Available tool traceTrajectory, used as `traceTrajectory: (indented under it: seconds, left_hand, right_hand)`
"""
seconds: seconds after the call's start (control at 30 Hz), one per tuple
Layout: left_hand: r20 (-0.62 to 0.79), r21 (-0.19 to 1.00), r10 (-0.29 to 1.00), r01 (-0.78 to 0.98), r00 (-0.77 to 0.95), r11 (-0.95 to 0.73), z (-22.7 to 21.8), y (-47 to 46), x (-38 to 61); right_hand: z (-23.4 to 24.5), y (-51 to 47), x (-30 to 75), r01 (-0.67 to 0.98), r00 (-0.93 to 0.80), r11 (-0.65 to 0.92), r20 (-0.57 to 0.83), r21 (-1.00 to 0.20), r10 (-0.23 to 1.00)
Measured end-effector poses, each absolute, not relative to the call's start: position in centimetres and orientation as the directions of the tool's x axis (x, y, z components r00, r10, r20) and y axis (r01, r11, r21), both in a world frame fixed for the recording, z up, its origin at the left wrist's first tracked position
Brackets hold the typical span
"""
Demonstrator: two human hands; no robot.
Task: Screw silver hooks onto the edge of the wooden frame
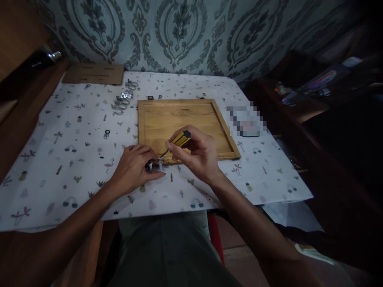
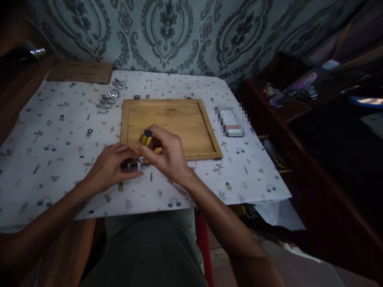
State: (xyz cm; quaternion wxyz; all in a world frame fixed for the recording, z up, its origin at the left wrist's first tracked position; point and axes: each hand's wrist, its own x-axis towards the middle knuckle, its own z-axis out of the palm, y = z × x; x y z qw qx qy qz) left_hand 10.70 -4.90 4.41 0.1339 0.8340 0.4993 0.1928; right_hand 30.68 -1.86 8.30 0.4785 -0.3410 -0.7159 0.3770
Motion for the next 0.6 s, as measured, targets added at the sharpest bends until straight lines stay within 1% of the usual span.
traceTrajectory:
  seconds: [0.1, 0.3, 0.6]
  left_hand:
    - [0.184, 0.418, 0.884, 0.779, 0.430, -0.467, 4.55, -4.88, 10.73]
    - [0.183, 0.434, 0.885, 0.773, 0.428, -0.463, 4.59, -4.96, 10.79]
    - [0.164, 0.433, 0.891, 0.780, 0.423, -0.451, 4.81, -5.04, 10.92]
  right_hand:
    - [8.74, -2.03, 30.55, 0.107, -0.279, 0.474, 0.431, -0.874, 0.858]
    - [8.59, -2.06, 30.31, 0.119, -0.317, 0.479, 0.424, -0.870, 0.849]
    - [8.17, -2.39, 30.62, 0.147, -0.327, 0.476, 0.412, -0.867, 0.851]
